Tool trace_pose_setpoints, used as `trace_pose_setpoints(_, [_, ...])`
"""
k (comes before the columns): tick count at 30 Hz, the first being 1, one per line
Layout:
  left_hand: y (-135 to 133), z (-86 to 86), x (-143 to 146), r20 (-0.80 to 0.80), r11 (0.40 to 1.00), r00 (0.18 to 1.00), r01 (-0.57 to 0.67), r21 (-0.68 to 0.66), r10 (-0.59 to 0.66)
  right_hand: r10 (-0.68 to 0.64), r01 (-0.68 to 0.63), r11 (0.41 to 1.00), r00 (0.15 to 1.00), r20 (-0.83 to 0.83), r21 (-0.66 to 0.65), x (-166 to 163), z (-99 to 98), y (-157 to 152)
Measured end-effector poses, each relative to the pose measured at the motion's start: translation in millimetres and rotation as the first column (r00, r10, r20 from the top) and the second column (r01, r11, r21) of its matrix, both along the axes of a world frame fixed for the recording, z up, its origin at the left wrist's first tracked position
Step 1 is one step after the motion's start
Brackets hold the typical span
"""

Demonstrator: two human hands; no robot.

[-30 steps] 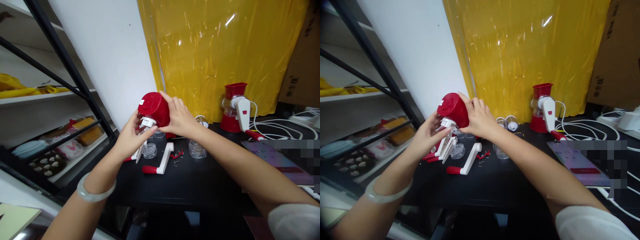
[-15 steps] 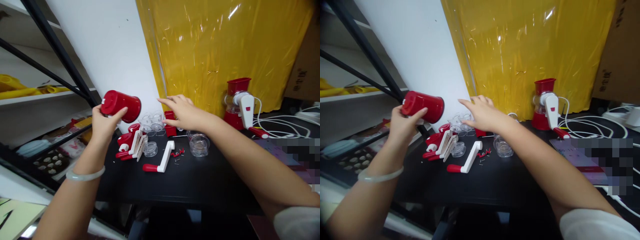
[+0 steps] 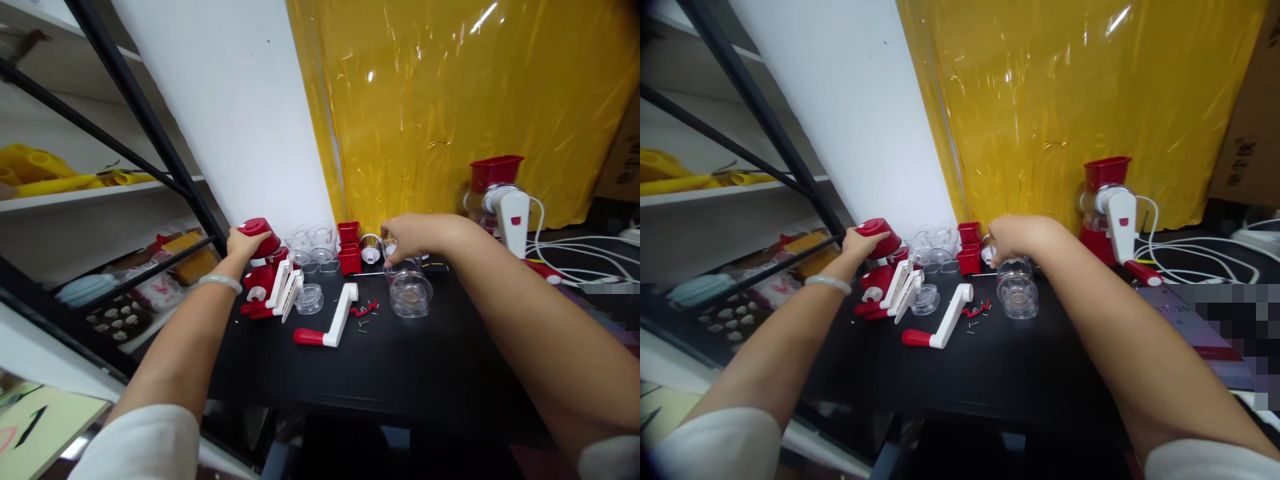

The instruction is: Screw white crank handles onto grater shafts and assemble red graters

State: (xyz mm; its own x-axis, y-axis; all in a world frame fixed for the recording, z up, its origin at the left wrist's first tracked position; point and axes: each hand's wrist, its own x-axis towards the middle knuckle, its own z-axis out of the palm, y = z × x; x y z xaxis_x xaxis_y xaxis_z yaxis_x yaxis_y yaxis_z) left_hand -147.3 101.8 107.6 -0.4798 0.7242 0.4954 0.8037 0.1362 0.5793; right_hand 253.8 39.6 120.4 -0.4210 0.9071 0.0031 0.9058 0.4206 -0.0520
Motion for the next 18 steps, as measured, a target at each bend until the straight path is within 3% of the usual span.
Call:
trace_pose_setpoints(5, [21.0, -14.2, 6.5, 0.038, 0.979, 0.986, -0.156, -0.128, 0.162, 0.028, -0.029, 0.999, 1.0, 0.011, 0.022, 3.9, -2.1, 4.0])
trace_pose_setpoints(18, [45.8, -22.2, -7.5, 0.078, 0.95, 0.986, -0.119, -0.287, 0.147, 0.008, -0.008, 1.0, 0.999, 0.032, 0.017, 0.8, 0.8, 1.3])
